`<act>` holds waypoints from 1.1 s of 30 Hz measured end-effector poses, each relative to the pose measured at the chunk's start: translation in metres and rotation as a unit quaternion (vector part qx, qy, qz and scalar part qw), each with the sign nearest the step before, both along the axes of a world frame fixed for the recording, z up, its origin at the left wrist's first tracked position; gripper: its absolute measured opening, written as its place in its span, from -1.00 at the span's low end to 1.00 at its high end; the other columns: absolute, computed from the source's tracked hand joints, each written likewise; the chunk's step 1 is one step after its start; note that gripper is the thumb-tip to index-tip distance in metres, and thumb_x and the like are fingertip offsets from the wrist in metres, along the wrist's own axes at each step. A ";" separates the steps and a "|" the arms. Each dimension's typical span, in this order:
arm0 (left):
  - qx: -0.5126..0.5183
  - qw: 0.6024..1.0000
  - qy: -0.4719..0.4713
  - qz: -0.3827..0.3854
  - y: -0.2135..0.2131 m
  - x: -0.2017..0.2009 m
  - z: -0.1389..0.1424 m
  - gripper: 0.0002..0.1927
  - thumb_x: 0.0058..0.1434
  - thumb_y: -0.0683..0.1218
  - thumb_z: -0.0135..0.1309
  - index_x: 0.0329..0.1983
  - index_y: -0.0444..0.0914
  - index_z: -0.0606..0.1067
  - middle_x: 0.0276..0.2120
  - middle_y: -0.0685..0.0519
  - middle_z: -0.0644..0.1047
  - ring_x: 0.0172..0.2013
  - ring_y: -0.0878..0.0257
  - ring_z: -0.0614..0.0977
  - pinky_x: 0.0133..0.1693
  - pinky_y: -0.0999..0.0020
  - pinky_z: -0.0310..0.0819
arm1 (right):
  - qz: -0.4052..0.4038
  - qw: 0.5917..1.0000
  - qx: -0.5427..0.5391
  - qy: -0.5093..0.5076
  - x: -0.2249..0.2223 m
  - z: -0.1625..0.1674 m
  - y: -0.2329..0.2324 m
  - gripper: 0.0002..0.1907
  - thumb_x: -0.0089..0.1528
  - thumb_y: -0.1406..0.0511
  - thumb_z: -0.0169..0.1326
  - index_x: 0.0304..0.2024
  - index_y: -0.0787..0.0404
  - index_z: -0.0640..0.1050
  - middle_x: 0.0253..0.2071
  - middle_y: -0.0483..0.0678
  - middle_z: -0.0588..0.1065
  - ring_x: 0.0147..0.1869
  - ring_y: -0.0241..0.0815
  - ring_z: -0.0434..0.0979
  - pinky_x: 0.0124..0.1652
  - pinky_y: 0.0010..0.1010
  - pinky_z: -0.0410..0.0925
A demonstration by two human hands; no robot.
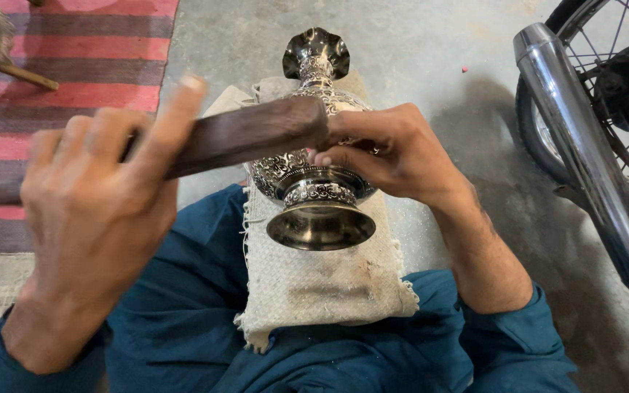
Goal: The person uses a hammer and a small metal punch to engrave a decorative pattern on a silver-colored metal vase. They repeatedly tap the punch against the vase surface to create a detailed design.
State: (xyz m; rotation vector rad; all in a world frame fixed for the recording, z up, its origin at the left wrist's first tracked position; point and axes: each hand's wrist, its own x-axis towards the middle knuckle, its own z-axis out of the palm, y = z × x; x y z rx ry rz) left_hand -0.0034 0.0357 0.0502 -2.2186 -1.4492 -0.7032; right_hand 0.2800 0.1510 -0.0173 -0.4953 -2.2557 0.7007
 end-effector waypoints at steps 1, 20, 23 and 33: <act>-0.007 1.000 -0.008 -0.004 0.000 0.000 0.000 -0.29 0.12 -0.25 0.21 0.38 -0.15 0.34 -0.26 -0.07 0.44 -0.22 -0.06 0.53 -0.18 0.02 0.42 | -0.003 1.000 0.002 0.013 0.000 0.000 0.000 -0.76 0.32 0.36 0.23 0.04 0.22 0.60 -0.10 -0.03 0.67 -0.05 -0.21 0.75 -0.08 -0.42 0.64; -0.022 0.999 0.043 0.011 0.004 0.006 0.008 -0.25 0.14 -0.31 0.25 0.41 -0.07 0.35 -0.27 -0.02 0.46 -0.30 0.01 0.55 -0.25 0.03 0.40 | 0.012 0.999 -0.026 0.042 0.002 -0.008 0.001 -0.80 0.31 0.35 0.22 0.00 0.20 0.62 -0.17 -0.06 0.68 -0.16 -0.26 0.75 -0.21 -0.45 0.63; -0.045 0.999 -0.017 -0.009 0.002 0.004 0.009 -0.24 0.11 -0.27 0.21 0.41 -0.10 0.31 -0.23 -0.04 0.44 -0.28 0.01 0.52 -0.24 0.06 0.38 | 0.005 0.999 -0.015 0.038 0.003 -0.006 -0.003 -0.82 0.36 0.37 0.20 0.02 0.21 0.62 -0.12 -0.06 0.67 -0.06 -0.24 0.75 -0.08 -0.44 0.63; -0.019 0.997 0.078 0.022 0.003 0.004 0.010 -0.26 0.13 -0.21 0.26 0.42 -0.09 0.36 -0.31 -0.02 0.42 -0.29 0.02 0.52 -0.22 0.05 0.33 | 0.001 0.999 -0.034 0.036 0.003 -0.010 0.000 -0.81 0.30 0.35 0.24 -0.02 0.20 0.63 -0.17 -0.05 0.68 -0.14 -0.26 0.75 -0.20 -0.50 0.61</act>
